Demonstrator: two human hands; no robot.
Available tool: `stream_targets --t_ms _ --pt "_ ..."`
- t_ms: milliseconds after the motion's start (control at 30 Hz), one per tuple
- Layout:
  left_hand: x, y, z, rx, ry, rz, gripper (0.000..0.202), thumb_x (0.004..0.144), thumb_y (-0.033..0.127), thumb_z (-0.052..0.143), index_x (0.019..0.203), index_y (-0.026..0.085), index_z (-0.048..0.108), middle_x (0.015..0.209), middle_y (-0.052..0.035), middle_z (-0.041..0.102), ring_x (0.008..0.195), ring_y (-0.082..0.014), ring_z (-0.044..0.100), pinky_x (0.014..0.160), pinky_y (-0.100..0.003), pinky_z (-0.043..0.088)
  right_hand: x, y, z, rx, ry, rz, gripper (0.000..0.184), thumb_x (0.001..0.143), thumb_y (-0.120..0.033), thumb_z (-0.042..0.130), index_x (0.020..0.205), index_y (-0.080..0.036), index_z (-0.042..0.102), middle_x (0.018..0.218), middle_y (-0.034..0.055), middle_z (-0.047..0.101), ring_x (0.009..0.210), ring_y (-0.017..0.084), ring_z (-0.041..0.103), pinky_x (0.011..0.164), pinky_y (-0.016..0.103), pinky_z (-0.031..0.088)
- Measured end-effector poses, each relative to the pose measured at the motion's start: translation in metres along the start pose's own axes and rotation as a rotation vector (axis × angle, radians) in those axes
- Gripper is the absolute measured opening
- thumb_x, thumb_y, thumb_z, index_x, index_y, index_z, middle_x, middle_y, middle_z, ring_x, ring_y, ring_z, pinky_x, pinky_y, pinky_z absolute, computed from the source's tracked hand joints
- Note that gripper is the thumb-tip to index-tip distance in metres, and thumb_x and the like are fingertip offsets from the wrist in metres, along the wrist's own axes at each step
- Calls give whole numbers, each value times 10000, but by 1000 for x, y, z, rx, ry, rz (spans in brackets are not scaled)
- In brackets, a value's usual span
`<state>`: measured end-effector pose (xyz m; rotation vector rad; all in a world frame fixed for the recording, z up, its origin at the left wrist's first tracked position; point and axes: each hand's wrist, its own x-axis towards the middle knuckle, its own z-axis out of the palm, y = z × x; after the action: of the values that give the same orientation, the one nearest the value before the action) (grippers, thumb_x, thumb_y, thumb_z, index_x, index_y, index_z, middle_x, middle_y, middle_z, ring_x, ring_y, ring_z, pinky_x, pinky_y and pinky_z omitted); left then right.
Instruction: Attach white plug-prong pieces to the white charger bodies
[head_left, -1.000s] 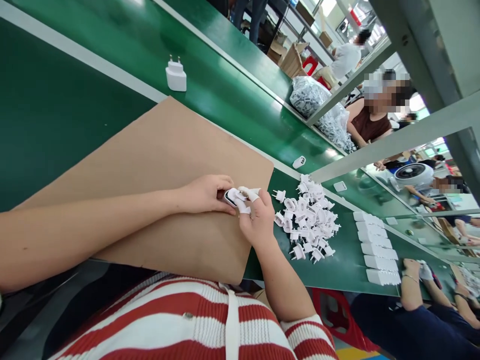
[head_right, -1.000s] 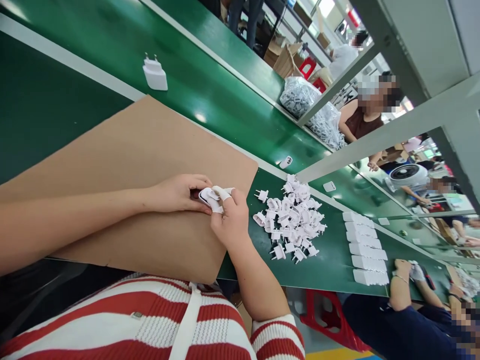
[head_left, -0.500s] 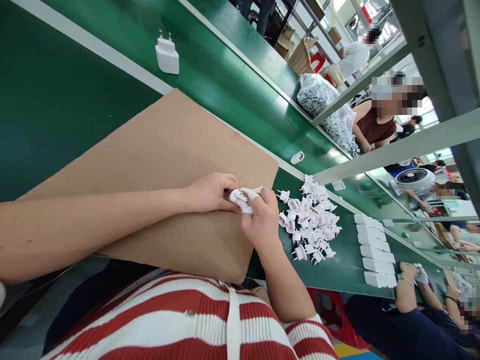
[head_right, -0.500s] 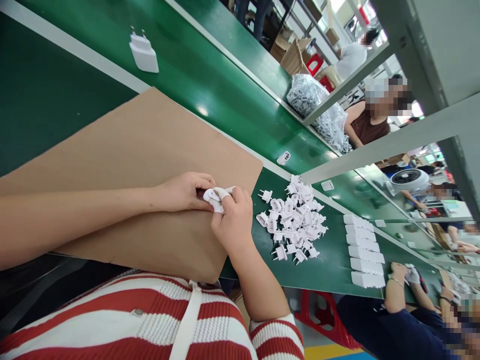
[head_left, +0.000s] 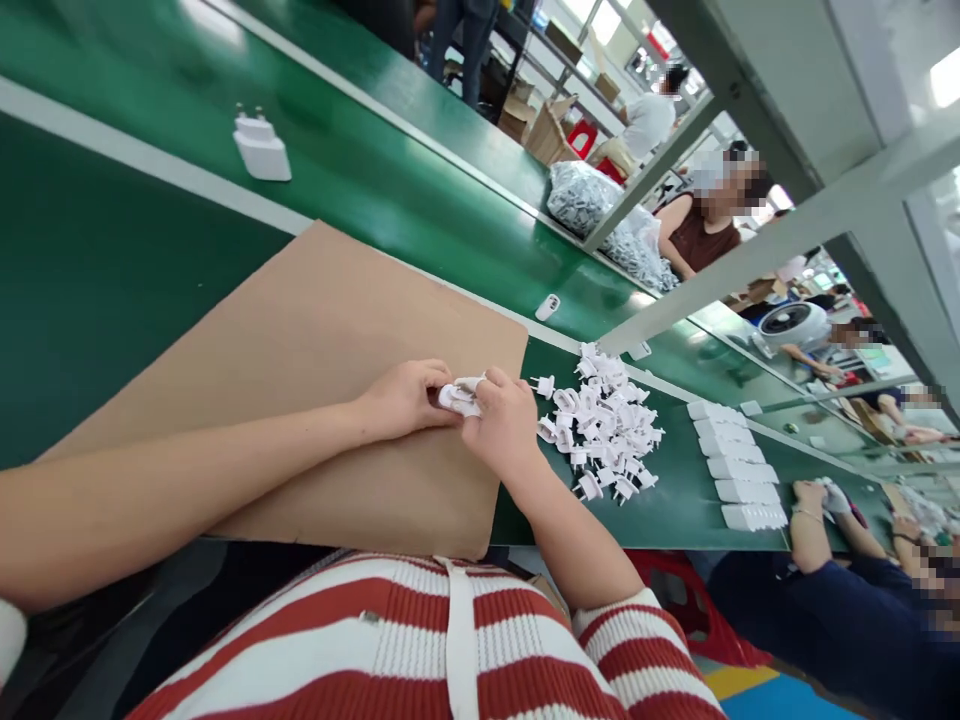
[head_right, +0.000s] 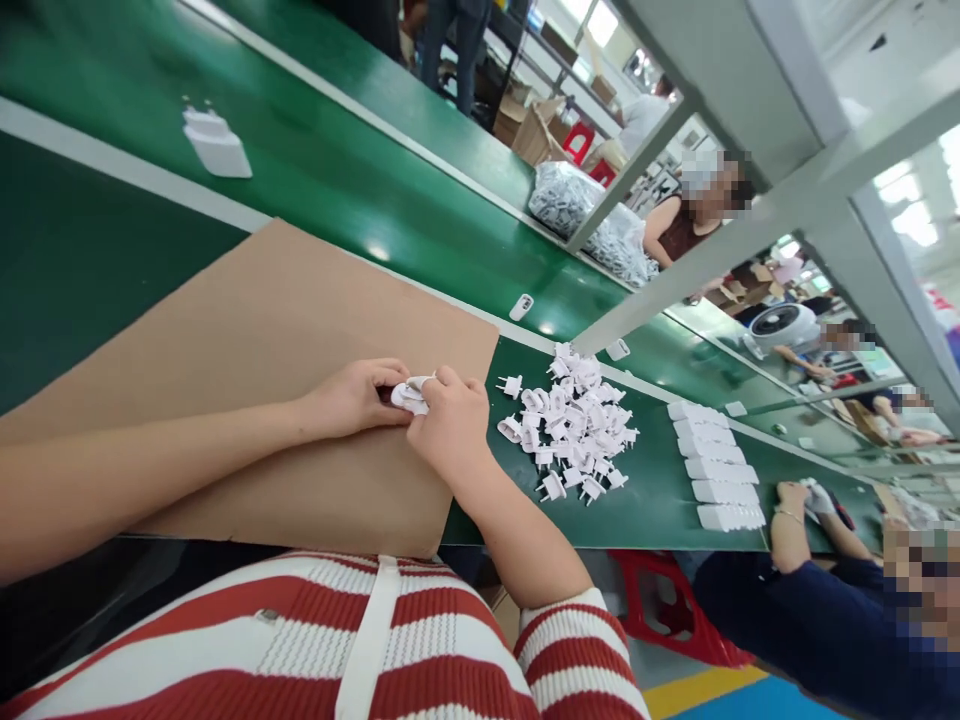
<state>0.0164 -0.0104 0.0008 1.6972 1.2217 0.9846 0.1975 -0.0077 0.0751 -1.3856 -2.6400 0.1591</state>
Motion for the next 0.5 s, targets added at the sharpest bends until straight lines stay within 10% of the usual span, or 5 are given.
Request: stream_targets --t_ms 300,500 --pt "-1 13 -4 147 -26 -55 398 699 679 736 718 282 761 856 -55 730 806 -300 706 746 -419 572 5 4 -19 81 -127 20 180 820 -216 725 999 -208 749 1040 36 708 951 211 655 878 378 420" --pt "9 -23 -15 278 -2 -3 183 492 736 671 652 673 734 867 189 787 834 -378 789 655 -494 642 -4 2 -11 18 1 -157 207 944 -240 657 1128 -202 743 1188 69 750 1102 249 692 933 429 478"
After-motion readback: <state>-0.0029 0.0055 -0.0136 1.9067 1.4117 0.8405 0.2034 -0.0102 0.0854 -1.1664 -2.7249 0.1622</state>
